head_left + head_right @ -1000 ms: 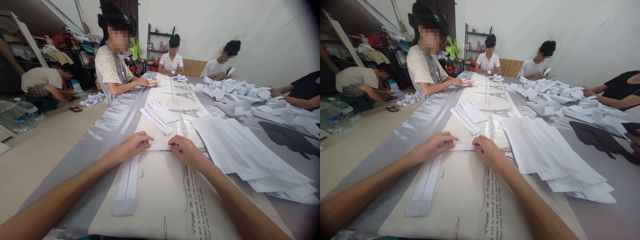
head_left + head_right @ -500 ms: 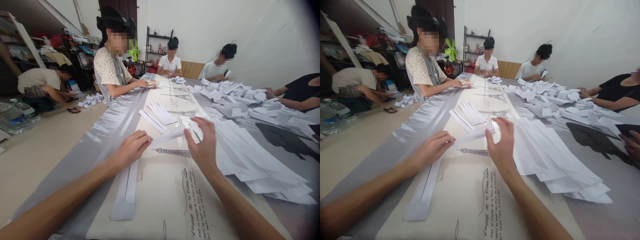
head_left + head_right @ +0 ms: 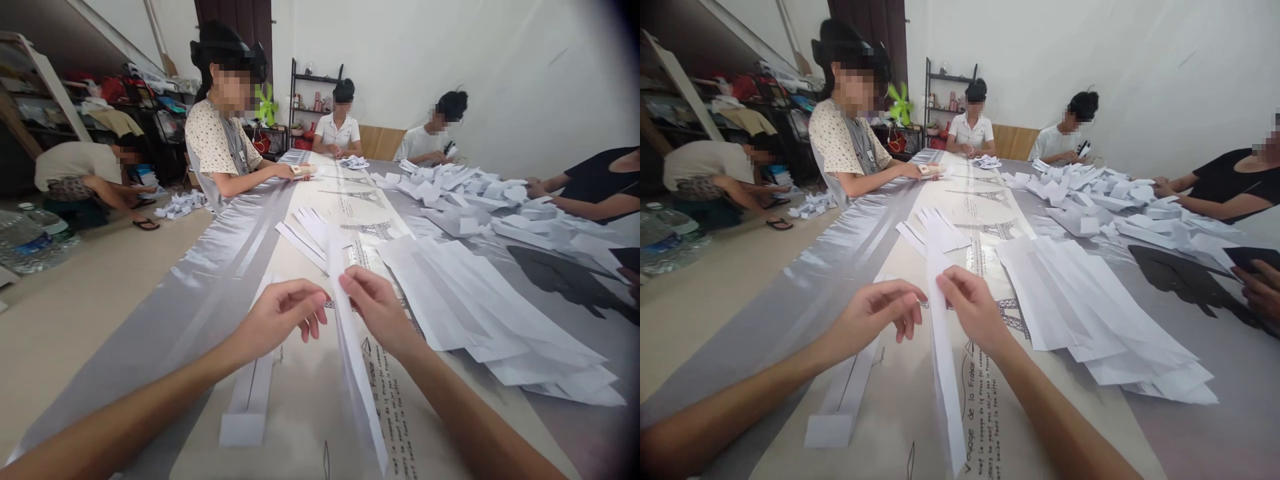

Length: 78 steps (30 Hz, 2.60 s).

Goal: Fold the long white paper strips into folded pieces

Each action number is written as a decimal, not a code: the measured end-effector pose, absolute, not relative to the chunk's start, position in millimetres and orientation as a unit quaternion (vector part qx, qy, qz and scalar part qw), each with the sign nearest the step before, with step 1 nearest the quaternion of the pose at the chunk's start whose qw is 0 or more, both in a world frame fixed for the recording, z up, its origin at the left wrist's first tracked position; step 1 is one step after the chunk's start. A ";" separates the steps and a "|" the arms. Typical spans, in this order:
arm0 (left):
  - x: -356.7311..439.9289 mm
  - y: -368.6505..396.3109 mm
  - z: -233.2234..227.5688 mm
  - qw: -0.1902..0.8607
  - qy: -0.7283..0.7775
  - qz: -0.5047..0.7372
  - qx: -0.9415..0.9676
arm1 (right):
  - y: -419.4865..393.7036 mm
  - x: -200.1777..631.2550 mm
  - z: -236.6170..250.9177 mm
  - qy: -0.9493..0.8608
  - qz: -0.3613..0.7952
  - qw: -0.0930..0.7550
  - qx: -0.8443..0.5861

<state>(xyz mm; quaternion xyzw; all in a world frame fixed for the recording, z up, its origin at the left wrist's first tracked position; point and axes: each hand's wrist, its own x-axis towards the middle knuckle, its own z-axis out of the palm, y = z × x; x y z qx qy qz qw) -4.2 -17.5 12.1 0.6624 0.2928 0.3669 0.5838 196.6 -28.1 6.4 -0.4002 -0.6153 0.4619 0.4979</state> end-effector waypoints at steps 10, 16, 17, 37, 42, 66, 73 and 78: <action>-19.8 11.5 3.8 0.519 0.366 0.452 0.627 | -43.0 173.0 -7.4 -0.645 0.503 0.352 -0.454; -18.3 13.0 -0.7 0.508 0.378 0.477 0.610 | -42.4 171.4 -7.4 -0.642 0.496 0.358 -0.461; -18.3 14.1 -1.8 0.507 0.382 0.480 0.606 | -41.7 171.9 -7.9 -0.641 0.495 0.355 -0.466; -29.2 30.0 -5.4 0.618 0.360 0.416 0.561 | -40.9 179.0 -5.8 -0.606 0.516 0.369 -0.480; -37.8 38.9 -6.0 0.618 0.338 0.474 0.528 | -37.6 182.8 -5.4 -0.604 0.521 0.368 -0.478; -24.2 24.1 -13.9 0.579 0.352 0.372 0.635 | -25.7 179.4 -16.9 -0.665 0.424 0.391 -0.474; -26.6 28.1 -13.3 0.565 0.344 0.386 0.643 | -25.9 180.9 -15.6 -0.690 0.410 0.396 -0.446; -23.5 21.3 -13.9 0.586 0.358 0.367 0.628 | -26.3 176.8 -17.4 -0.710 0.386 0.411 -0.423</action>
